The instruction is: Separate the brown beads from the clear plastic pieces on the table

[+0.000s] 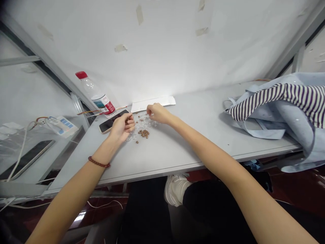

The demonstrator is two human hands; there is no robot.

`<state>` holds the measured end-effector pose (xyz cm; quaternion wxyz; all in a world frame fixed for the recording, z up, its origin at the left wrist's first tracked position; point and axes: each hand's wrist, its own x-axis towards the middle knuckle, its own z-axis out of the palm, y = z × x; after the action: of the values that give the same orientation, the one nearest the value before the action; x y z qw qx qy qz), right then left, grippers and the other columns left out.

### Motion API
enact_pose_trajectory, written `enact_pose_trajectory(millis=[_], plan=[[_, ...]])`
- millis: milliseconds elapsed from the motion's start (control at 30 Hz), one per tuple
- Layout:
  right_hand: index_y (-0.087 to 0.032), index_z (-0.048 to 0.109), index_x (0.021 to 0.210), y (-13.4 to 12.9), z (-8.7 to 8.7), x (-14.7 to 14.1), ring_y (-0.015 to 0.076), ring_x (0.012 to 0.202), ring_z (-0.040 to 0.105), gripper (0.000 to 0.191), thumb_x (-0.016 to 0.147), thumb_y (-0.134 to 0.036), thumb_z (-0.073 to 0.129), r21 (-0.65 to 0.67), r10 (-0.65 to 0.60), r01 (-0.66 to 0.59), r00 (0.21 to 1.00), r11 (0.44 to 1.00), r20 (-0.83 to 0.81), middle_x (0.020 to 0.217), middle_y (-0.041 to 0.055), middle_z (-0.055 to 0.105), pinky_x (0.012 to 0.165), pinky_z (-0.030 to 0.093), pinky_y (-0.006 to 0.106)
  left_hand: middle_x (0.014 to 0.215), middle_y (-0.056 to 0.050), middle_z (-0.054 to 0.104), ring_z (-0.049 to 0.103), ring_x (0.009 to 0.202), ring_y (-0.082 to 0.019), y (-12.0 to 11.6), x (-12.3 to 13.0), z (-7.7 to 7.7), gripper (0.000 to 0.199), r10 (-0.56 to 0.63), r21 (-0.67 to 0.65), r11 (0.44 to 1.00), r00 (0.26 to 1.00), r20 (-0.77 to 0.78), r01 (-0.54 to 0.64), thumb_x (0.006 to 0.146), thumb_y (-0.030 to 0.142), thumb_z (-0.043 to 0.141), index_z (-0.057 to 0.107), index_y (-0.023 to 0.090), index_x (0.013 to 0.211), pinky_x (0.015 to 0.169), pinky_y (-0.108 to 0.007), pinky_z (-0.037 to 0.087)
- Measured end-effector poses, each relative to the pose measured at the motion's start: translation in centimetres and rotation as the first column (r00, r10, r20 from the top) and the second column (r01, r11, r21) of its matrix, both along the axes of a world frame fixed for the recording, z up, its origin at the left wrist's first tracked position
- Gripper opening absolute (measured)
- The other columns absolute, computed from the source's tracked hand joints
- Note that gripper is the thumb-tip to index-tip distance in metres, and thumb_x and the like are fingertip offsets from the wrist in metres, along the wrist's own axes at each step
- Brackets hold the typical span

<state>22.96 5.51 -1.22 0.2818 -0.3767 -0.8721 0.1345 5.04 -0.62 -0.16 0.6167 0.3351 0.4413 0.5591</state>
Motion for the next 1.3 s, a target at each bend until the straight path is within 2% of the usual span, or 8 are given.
enact_pose_trajectory(millis=[233, 400, 567, 667, 767, 1033, 1200, 1300], plan=[[-0.013, 0.069, 0.086, 1.4, -0.3, -2.1, 0.0171, 0.082, 0.060, 0.017, 0.077, -0.006, 0.057, 0.001, 0.069, -0.069, 0.998, 0.998, 0.014, 0.090, 0.0075, 0.071, 0.076, 0.041, 0.028, 0.051, 0.003, 0.040, 0.027, 0.032, -0.003, 0.6, -1.1, 0.8, 0.023, -0.030, -0.149, 0.987, 0.974, 0.223, 0.064, 0.083, 0.016, 0.040, 0.050, 0.013, 0.063, 0.028, -0.015, 0.018], [-0.016, 0.070, 0.074, 1.5, -0.4, -4.8, 0.0181, 0.076, 0.058, 0.020, 0.073, 0.000, 0.056, -0.010, 0.028, -0.026, 0.960, 1.000, 0.280, 0.078, 0.0090, 0.068, 0.066, 0.035, 0.029, 0.049, 0.006, 0.036, 0.024, 0.031, -0.002, 0.5, -1.2, 1.0, 0.025, -0.040, -0.166, 0.983, 0.979, 0.201, 0.074, 0.086, 0.013, 0.042, 0.047, 0.014, 0.061, 0.027, -0.014, 0.015], [-0.016, 0.066, 0.070, 1.6, -0.4, -5.5, 0.0201, 0.074, 0.057, 0.021, 0.072, 0.002, 0.056, 0.016, -0.044, 0.041, 0.930, 0.999, 0.365, 0.074, 0.0107, 0.063, 0.063, 0.031, 0.030, 0.048, 0.006, 0.036, 0.024, 0.030, -0.001, 0.7, -1.3, 0.7, 0.026, -0.071, -0.158, 0.983, 0.987, 0.144, 0.093, 0.086, 0.011, 0.043, 0.047, 0.014, 0.060, 0.027, -0.013, 0.014], [-0.016, 0.063, 0.076, 1.5, -0.4, -5.3, 0.0203, 0.079, 0.056, 0.020, 0.070, 0.002, 0.057, 0.041, -0.010, 0.000, 0.968, 0.999, 0.252, 0.078, 0.0092, 0.064, 0.065, 0.034, 0.028, 0.048, 0.006, 0.037, 0.023, 0.030, 0.000, 1.0, -1.4, 0.0, 0.026, -0.073, -0.164, 0.983, 0.994, 0.077, 0.085, 0.087, 0.013, 0.045, 0.049, 0.013, 0.061, 0.028, -0.013, 0.014], [-0.017, 0.058, 0.078, 0.9, -0.1, -4.9, 0.0176, 0.080, 0.056, 0.016, 0.070, -0.003, 0.059, 0.040, 0.061, -0.060, 0.998, 0.997, -0.027, 0.081, 0.0049, 0.065, 0.069, 0.039, 0.028, 0.050, 0.005, 0.040, 0.023, 0.031, 0.000, 1.2, -1.4, -0.7, 0.027, -0.102, -0.177, 0.979, 0.995, -0.018, 0.097, 0.088, 0.022, 0.051, 0.052, 0.012, 0.063, 0.029, -0.014, 0.014], [-0.019, 0.051, 0.073, -0.9, 0.8, -3.8, 0.0136, 0.071, 0.054, 0.015, 0.066, -0.013, 0.063, -0.120, 0.112, -0.173, 0.911, 0.978, -0.396, 0.077, 0.0012, 0.064, 0.068, 0.043, 0.029, 0.048, 0.007, 0.031, 0.022, 0.034, -0.001, 0.7, -0.7, -0.8, 0.032, -0.167, -0.019, 0.986, 0.982, -0.090, 0.166, 0.084, 0.022, 0.059, 0.045, 0.015, 0.056, 0.032, -0.015, 0.013], [-0.019, 0.049, 0.072, -0.3, 0.7, -3.2, 0.0138, 0.072, 0.054, 0.018, 0.065, -0.009, 0.061, -0.120, 0.100, -0.153, 0.926, 0.981, -0.365, 0.076, 0.0009, 0.064, 0.068, 0.042, 0.028, 0.044, 0.008, 0.024, 0.019, 0.033, -0.002, 0.9, -0.5, -0.5, 0.036, -0.082, 0.015, 0.996, 0.997, -0.011, 0.082, 0.080, 0.015, 0.053, 0.035, 0.018, 0.049, 0.031, -0.016, 0.011], [-0.019, 0.050, 0.072, 0.6, 0.1, -2.5, 0.0150, 0.072, 0.054, 0.018, 0.064, -0.005, 0.059, -0.074, 0.037, -0.055, 0.973, 0.996, -0.227, 0.075, 0.0013, 0.064, 0.068, 0.040, 0.028, 0.043, 0.006, 0.026, 0.018, 0.033, -0.003, 0.7, -1.1, 0.0, 0.037, -0.160, 0.035, 0.987, 0.981, 0.109, 0.157, 0.082, 0.020, 0.045, 0.035, 0.018, 0.047, 0.031, -0.017, 0.012]])
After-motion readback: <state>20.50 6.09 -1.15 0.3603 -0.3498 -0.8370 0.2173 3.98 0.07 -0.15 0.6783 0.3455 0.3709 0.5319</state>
